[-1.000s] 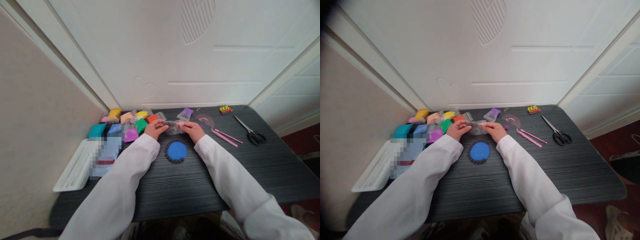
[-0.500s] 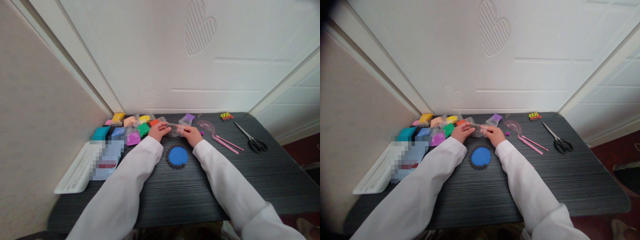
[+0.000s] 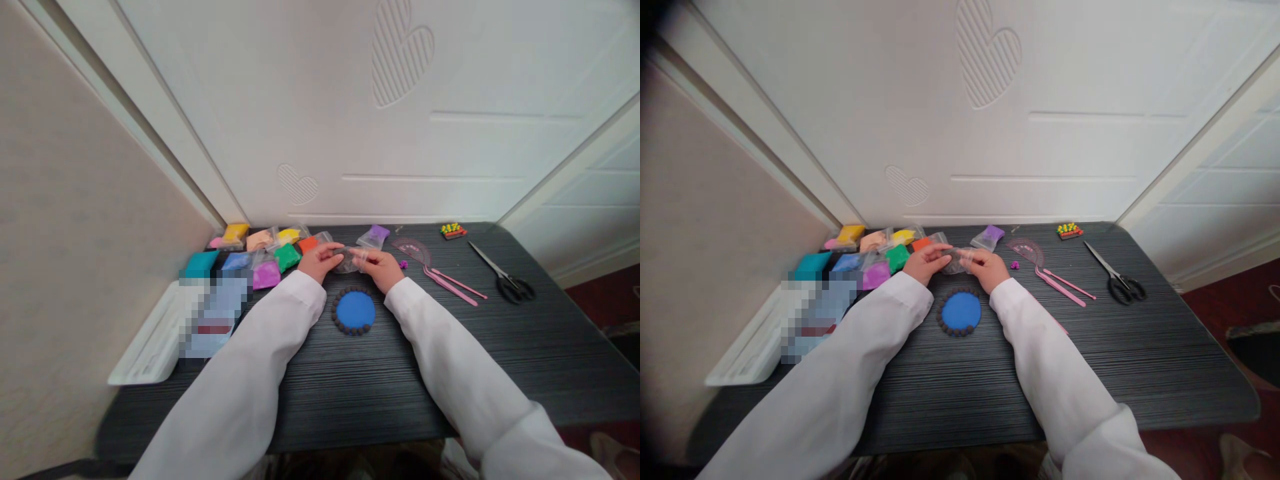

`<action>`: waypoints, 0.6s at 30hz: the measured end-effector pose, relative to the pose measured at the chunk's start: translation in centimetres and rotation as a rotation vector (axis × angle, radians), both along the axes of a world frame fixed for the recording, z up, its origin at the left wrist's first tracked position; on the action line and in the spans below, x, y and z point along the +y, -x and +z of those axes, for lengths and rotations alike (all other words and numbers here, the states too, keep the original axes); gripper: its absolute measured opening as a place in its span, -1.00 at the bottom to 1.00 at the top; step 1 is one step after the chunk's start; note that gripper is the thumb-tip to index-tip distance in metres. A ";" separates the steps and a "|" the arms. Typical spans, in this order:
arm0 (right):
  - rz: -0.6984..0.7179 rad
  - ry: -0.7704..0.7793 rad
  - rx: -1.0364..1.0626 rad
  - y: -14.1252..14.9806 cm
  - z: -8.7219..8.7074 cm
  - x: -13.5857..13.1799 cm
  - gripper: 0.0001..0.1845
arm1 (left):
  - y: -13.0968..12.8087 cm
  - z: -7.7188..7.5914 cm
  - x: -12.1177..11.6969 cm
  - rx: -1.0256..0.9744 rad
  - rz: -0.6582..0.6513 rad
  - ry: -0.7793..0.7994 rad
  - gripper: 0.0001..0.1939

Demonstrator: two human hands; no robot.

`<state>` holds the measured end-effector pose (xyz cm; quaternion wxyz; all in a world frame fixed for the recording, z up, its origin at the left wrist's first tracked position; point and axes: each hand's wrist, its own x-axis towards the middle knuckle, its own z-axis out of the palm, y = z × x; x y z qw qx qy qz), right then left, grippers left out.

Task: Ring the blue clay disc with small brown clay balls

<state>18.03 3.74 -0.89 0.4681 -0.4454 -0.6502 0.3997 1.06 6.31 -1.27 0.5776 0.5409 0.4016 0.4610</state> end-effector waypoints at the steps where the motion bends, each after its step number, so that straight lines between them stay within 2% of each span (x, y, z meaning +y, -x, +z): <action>1: -0.007 -0.005 -0.004 0.0 0.0 0.0 -0.68 | 0.0 -0.1 0.0 -0.005 0.001 0.006 -0.61; 7: -0.062 -0.039 -0.032 0.1 -0.1 -0.1 -0.73 | -0.2 -0.3 -0.2 -0.067 -0.027 0.036 -0.54; 11: -0.049 -0.057 -0.067 -0.1 -0.2 0.0 -0.71 | -0.3 -0.4 -0.1 -0.100 -0.034 0.029 -0.47; 18: -0.029 -0.087 -0.134 -0.2 0.0 0.0 -0.71 | -0.2 -0.5 -0.1 -0.128 0.010 0.047 -0.50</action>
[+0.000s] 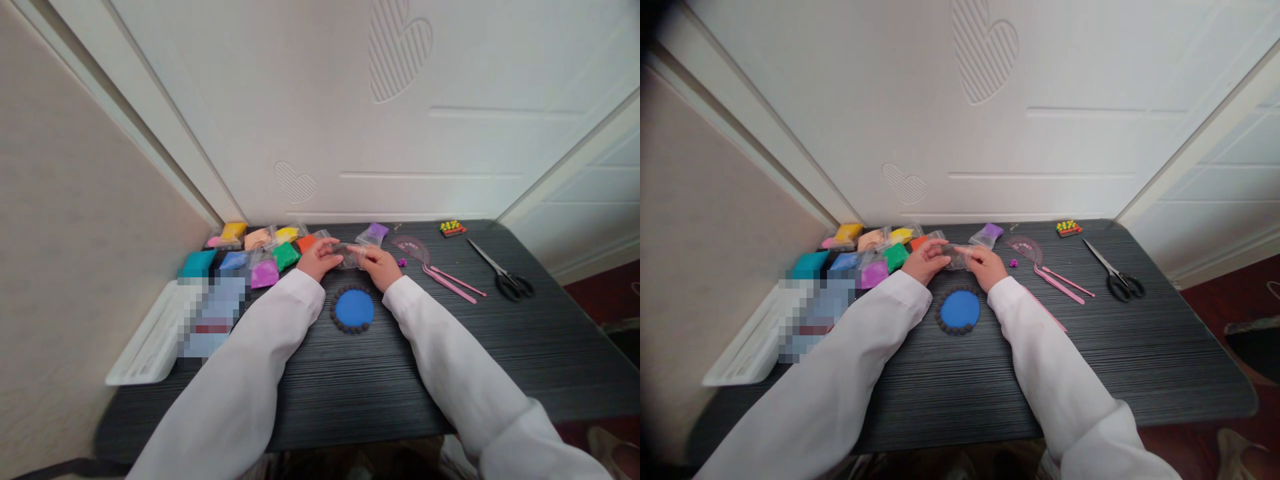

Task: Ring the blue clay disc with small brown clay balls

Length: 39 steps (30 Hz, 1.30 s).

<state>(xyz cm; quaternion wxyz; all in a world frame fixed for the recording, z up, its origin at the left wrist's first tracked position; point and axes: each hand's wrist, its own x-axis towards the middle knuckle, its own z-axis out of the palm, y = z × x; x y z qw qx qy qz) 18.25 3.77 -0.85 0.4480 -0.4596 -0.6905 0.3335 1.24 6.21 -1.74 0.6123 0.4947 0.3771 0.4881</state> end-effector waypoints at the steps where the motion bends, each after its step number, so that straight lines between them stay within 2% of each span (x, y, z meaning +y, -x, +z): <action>1: -0.007 -0.003 -0.007 0.0 0.0 0.0 -0.71 | 0.0 0.0 0.0 0.001 -0.001 0.006 -0.50; 13: -0.096 -0.051 -0.053 0.4 -0.2 -0.2 -0.73 | -0.1 0.0 0.4 0.062 -0.019 0.090 -0.55; 18: -0.140 -0.057 -0.070 0.6 -0.1 -0.1 -0.72 | -0.4 0.2 0.5 0.038 0.024 0.129 -0.56; 30: -0.148 -0.065 -0.089 0.6 0.0 -0.1 -0.74 | -0.4 0.5 0.3 -0.039 -0.027 0.198 -0.62; 39: -0.088 -0.053 -0.120 0.8 0.2 -0.1 -0.77 | -0.4 0.2 0.7 -0.004 -0.050 0.172 -0.64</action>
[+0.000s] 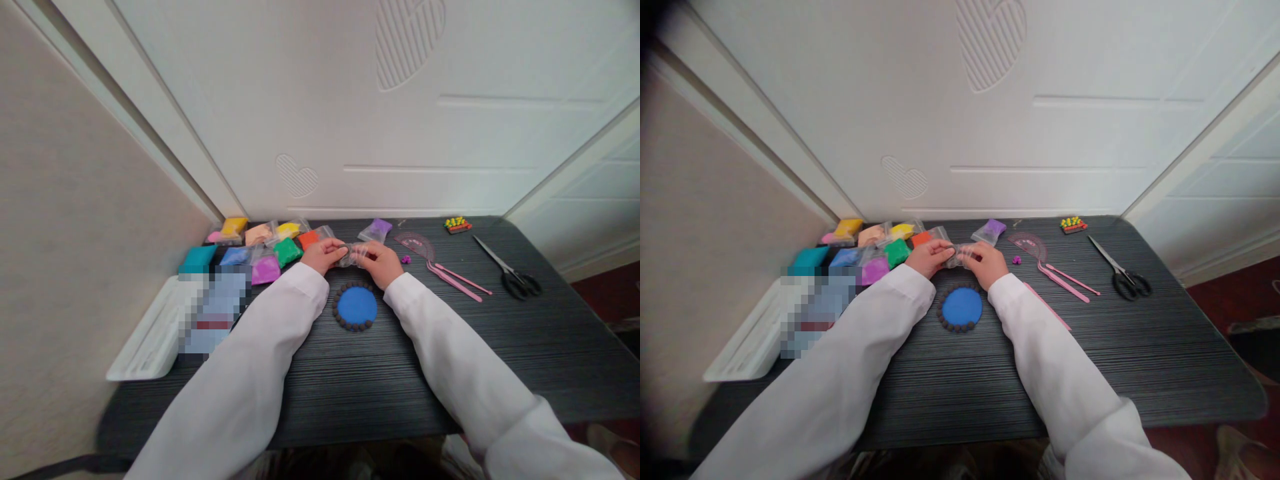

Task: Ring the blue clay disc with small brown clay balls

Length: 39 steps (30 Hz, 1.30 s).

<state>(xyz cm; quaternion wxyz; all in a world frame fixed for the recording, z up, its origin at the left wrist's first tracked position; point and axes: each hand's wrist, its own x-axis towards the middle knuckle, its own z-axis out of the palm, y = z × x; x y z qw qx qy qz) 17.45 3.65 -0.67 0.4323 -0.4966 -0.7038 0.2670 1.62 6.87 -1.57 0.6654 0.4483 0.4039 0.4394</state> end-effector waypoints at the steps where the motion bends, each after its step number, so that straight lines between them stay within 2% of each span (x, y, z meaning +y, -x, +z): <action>1: 0.004 0.003 -0.003 0.0 0.0 0.0 -0.78 | 0.0 -0.1 0.1 0.004 0.000 -0.001 -0.64; 13: 0.050 0.002 0.013 0.1 0.1 -0.3 -0.80 | 0.1 0.2 -0.1 -0.007 -0.022 -0.007 -0.62; 22: 0.171 0.076 0.126 -1.1 0.2 0.0 -0.81 | 0.0 0.1 0.1 -0.046 0.077 -0.020 -0.60; 28: 0.121 0.113 0.192 -1.6 -0.3 0.1 -0.72 | 0.0 0.4 -0.1 -0.039 0.101 -0.025 -0.58; 33: 0.106 0.108 0.142 -0.8 -0.1 -0.2 -0.67 | -0.2 0.6 -0.4 0.030 0.085 -0.052 -0.59; 39: 0.038 0.081 0.075 -0.2 0.0 -0.6 -0.69 | -1.1 0.9 -0.9 0.084 0.153 -0.106 -0.60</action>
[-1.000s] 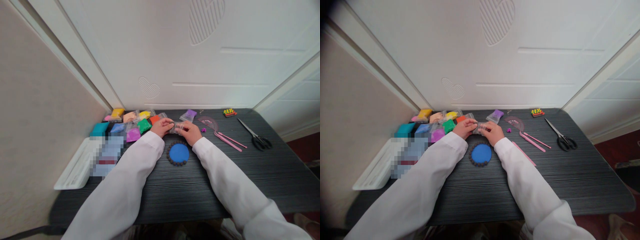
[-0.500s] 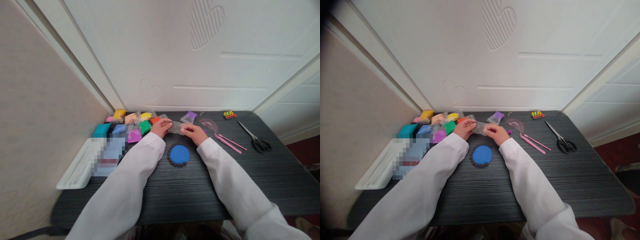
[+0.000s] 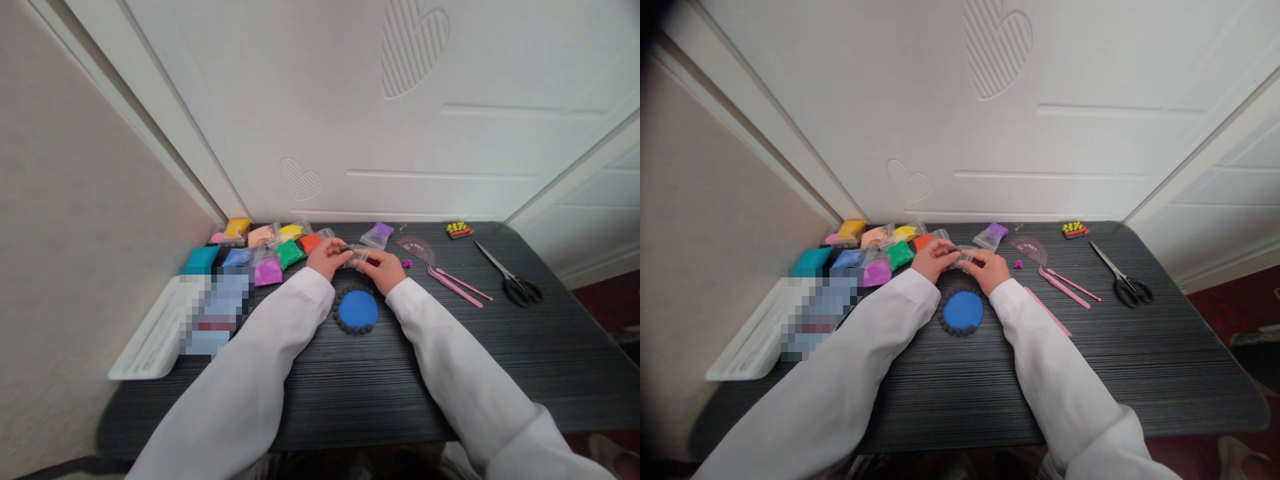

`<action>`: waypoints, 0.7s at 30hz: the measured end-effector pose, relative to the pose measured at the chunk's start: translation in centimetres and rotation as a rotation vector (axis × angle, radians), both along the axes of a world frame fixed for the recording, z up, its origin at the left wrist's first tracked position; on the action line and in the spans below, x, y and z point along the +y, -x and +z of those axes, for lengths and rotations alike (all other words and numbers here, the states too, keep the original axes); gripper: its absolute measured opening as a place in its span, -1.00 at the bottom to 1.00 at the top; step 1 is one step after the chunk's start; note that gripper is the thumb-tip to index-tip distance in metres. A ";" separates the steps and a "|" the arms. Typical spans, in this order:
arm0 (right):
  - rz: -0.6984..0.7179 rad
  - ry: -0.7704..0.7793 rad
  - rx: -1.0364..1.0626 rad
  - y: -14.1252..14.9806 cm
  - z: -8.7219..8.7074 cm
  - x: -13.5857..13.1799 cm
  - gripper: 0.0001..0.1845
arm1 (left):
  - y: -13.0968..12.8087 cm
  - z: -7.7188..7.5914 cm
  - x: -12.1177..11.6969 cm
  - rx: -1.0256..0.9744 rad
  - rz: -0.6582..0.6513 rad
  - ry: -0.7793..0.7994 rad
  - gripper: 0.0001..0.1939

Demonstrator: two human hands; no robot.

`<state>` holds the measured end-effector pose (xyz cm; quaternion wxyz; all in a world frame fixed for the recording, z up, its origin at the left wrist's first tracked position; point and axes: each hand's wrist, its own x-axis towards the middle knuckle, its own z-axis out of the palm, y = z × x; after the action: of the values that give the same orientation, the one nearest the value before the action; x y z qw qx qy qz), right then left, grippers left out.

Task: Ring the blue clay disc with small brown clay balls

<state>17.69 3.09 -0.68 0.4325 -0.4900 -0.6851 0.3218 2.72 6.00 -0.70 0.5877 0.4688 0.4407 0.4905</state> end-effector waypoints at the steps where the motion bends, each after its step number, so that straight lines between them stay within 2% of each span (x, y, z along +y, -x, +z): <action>1: -0.002 -0.007 -0.011 0.0 0.0 0.0 -0.70 | 0.0 0.0 0.0 0.009 0.001 0.000 -0.60; 11: 0.027 -0.071 -0.066 0.2 0.4 -0.3 -0.80 | 0.3 -0.1 0.2 0.059 -0.024 0.032 -0.62; 16: 0.015 -0.055 -0.020 0.3 0.2 -0.3 -0.76 | 0.4 -0.1 0.3 0.043 -0.059 0.045 -0.59; 21: 0.099 0.016 0.041 -0.1 0.3 0.0 -0.80 | 0.5 -0.2 0.4 0.044 -0.090 0.052 -0.60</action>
<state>17.74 3.08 -0.43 0.4260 -0.4522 -0.6968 0.3585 2.19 6.43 -0.89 0.6112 0.4836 0.4446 0.4415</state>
